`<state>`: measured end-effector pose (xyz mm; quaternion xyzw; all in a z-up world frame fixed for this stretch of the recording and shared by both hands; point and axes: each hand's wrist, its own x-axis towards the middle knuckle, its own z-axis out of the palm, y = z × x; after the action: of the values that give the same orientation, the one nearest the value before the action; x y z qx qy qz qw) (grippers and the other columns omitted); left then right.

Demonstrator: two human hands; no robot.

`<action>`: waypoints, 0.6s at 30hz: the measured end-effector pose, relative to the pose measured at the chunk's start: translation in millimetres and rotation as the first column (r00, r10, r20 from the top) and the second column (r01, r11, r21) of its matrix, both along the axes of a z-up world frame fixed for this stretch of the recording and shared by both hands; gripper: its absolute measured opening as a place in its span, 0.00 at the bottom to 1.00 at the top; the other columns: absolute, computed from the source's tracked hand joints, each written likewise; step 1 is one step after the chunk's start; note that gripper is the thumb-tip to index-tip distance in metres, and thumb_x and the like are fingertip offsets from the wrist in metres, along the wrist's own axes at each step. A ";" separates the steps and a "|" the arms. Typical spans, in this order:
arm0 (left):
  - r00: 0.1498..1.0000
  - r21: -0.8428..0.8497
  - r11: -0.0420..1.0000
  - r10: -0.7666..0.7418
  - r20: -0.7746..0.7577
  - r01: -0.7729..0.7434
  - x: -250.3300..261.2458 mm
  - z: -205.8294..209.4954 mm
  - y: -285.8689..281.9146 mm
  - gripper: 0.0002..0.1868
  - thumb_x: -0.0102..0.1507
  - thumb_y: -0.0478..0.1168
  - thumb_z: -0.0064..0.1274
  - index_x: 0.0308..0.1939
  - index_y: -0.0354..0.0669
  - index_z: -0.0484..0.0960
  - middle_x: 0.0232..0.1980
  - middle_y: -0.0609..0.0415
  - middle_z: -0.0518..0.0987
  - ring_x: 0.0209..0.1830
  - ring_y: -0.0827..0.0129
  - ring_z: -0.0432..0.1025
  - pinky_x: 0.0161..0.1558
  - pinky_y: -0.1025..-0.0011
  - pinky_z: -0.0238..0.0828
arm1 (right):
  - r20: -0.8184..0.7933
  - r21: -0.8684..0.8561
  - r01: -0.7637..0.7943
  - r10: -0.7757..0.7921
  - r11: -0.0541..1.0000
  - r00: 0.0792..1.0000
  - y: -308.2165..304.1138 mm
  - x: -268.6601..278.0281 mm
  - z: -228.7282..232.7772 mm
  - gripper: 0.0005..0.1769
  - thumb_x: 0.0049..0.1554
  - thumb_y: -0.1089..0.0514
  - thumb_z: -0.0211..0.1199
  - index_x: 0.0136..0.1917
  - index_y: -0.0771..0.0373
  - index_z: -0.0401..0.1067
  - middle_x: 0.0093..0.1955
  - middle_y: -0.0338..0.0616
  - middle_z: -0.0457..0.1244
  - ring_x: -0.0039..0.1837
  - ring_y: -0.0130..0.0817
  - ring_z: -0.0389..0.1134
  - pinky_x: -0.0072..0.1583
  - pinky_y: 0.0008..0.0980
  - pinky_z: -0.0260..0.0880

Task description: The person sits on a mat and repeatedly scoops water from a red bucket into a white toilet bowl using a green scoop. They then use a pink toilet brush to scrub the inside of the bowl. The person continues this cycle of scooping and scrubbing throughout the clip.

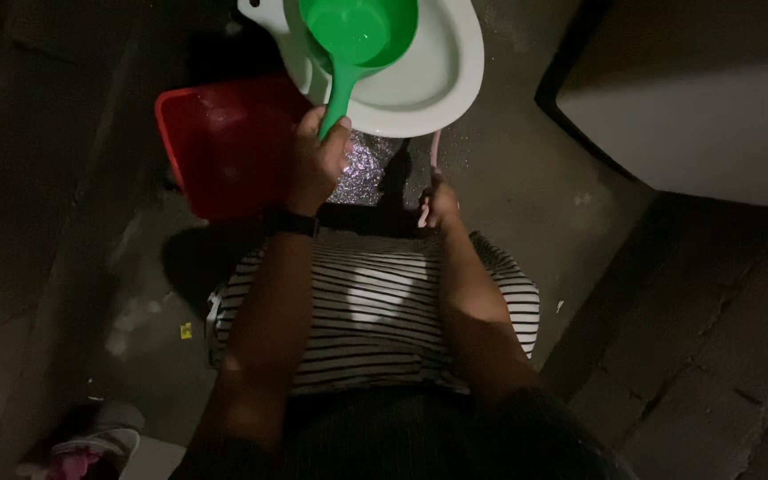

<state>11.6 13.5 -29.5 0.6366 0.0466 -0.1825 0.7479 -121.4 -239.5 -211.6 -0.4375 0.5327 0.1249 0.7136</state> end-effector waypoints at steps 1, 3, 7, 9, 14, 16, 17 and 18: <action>1.000 0.026 1.000 -0.010 -0.001 0.010 -1.3 -2.9 0.8 0.16 0.68 0.44 0.51 0.54 0.35 0.75 0.33 0.57 0.76 0.26 0.78 0.68 0.24 0.78 0.66 | 0.036 -0.037 -0.015 0.017 0.999 0.999 1.3 -2.0 2.8 0.34 0.66 0.39 0.47 0.82 0.49 0.54 0.28 0.35 0.53 0.28 0.26 0.52 0.29 0.27 0.56; 1.000 0.038 0.999 -0.016 0.000 0.016 -2.1 -8.6 -0.3 0.16 0.68 0.44 0.51 0.54 0.35 0.75 0.32 0.57 0.76 0.25 0.78 0.67 0.25 0.78 0.65 | 0.107 -0.110 -0.039 0.051 0.993 0.993 4.8 -3.5 8.4 0.34 0.69 0.40 0.47 0.82 0.56 0.54 0.29 0.35 0.52 0.29 0.26 0.53 0.30 0.28 0.58; 0.999 0.028 1.000 0.010 0.045 -0.012 -5.8 -17.7 -2.1 0.15 0.68 0.43 0.51 0.53 0.35 0.75 0.35 0.58 0.78 0.28 0.78 0.70 0.25 0.77 0.66 | 0.228 -0.214 -0.124 0.173 0.969 0.958 11.9 -1.4 6.1 0.32 0.68 0.42 0.43 0.82 0.51 0.53 0.26 0.36 0.50 0.26 0.28 0.50 0.29 0.31 0.54; 0.999 0.025 1.000 0.012 0.036 -0.013 -4.4 -17.3 -4.6 0.15 0.68 0.43 0.51 0.53 0.36 0.76 0.36 0.59 0.77 0.29 0.79 0.71 0.26 0.78 0.67 | 0.151 -0.286 -0.176 0.225 0.942 0.963 7.9 2.2 -1.3 0.31 0.68 0.43 0.40 0.81 0.52 0.52 0.26 0.37 0.52 0.26 0.29 0.51 0.28 0.33 0.54; 1.000 -0.045 0.999 0.021 -0.009 -0.021 -2.2 -11.4 1.8 0.15 0.69 0.44 0.51 0.55 0.37 0.76 0.35 0.60 0.75 0.32 0.80 0.70 0.29 0.78 0.69 | -0.052 -0.363 -0.269 0.269 0.892 0.962 -6.2 1.2 -8.8 0.24 0.69 0.46 0.45 0.73 0.58 0.64 0.29 0.33 0.55 0.28 0.24 0.54 0.30 0.30 0.57; 0.999 -0.062 0.998 0.035 0.034 -0.033 -4.5 -14.5 3.6 0.16 0.69 0.44 0.51 0.56 0.38 0.76 0.35 0.61 0.75 0.30 0.80 0.69 0.28 0.78 0.67 | -0.123 -0.337 -0.166 0.132 0.927 0.984 -12.6 -2.3 5.7 0.24 0.69 0.45 0.45 0.70 0.59 0.66 0.29 0.35 0.54 0.27 0.25 0.53 0.28 0.30 0.54; 0.998 -0.070 0.997 0.044 0.054 -0.040 -4.8 -16.5 4.5 0.16 0.70 0.44 0.51 0.57 0.39 0.76 0.35 0.61 0.75 0.30 0.80 0.68 0.27 0.78 0.66 | -0.148 -0.334 -0.101 0.054 0.937 0.988 -15.3 -2.7 18.7 0.23 0.68 0.45 0.46 0.68 0.59 0.67 0.29 0.36 0.54 0.27 0.26 0.52 0.27 0.30 0.53; 0.996 -0.059 0.995 0.078 0.032 -0.076 -4.4 -19.2 3.6 0.15 0.69 0.44 0.51 0.56 0.39 0.76 0.33 0.61 0.75 0.28 0.80 0.67 0.27 0.78 0.65 | -0.095 -0.361 -0.002 -0.035 0.932 0.995 -17.6 -1.2 33.9 0.23 0.68 0.45 0.46 0.67 0.60 0.68 0.29 0.37 0.54 0.26 0.26 0.51 0.26 0.30 0.51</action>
<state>7.2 17.1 -48.7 0.6154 0.0531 -0.1438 0.7732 -122.6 -257.1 -177.7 -0.5498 0.5852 0.0405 0.5947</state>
